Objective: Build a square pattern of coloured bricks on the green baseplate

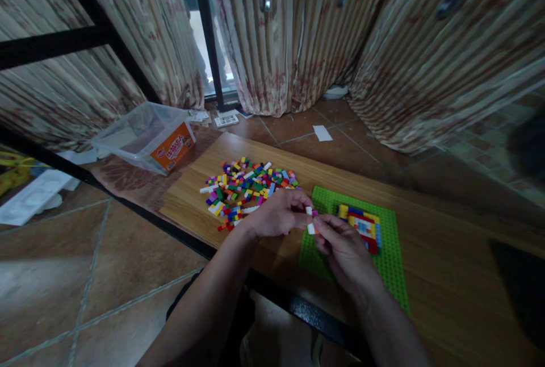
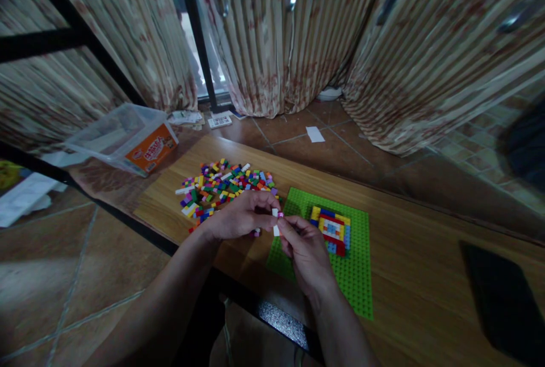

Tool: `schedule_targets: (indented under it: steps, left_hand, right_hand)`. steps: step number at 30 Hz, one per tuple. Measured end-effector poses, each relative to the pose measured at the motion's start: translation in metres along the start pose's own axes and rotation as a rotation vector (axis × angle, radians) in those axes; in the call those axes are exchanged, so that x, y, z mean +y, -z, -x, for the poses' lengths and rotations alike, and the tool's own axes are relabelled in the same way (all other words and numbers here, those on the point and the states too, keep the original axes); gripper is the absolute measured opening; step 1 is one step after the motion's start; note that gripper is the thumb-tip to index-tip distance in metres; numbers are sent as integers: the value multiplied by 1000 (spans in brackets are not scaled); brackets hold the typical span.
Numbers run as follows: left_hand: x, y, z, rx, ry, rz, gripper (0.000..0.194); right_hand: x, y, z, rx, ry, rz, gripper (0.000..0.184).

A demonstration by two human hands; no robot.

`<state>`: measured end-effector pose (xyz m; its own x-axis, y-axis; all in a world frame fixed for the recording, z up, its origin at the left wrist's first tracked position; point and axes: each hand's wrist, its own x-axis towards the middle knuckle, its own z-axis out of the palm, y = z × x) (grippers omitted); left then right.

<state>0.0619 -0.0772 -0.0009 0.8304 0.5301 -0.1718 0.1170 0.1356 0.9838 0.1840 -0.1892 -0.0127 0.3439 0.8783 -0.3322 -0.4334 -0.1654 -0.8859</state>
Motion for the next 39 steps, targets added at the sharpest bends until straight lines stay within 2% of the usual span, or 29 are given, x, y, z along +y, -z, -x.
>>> schedule_targets:
  steps: [11,14,17,22,24,27,31,39]
  left_hand:
    - [10,7,10,-84,0,99,33]
    - [11,10,12,-104,-2,110,33]
    - [12,17,13,-38,-15,82,32]
    - [12,32,11,279,-97,115,29]
    - [12,34,10,332,-107,138,27]
    - [12,33,10,332,-120,109,24]
    - [11,32,11,299,-140,51,22]
    - [9,34,13,253,-127,31,16]
  right_hand:
    - [-2,-3,2,-53,-120,-97,32]
    - [-1,-5,2,-65,-113,-99,32]
    - [8,-6,-1,4,-42,53,35]
    - [23,1,-12,129,176,560,37]
    - [24,2,-15,159,263,738,35]
    - [23,-2,-19,158,358,914,31]
    - [22,-10,-22,80,417,1007,33]
    - [24,-12,-20,-33,415,981,40]
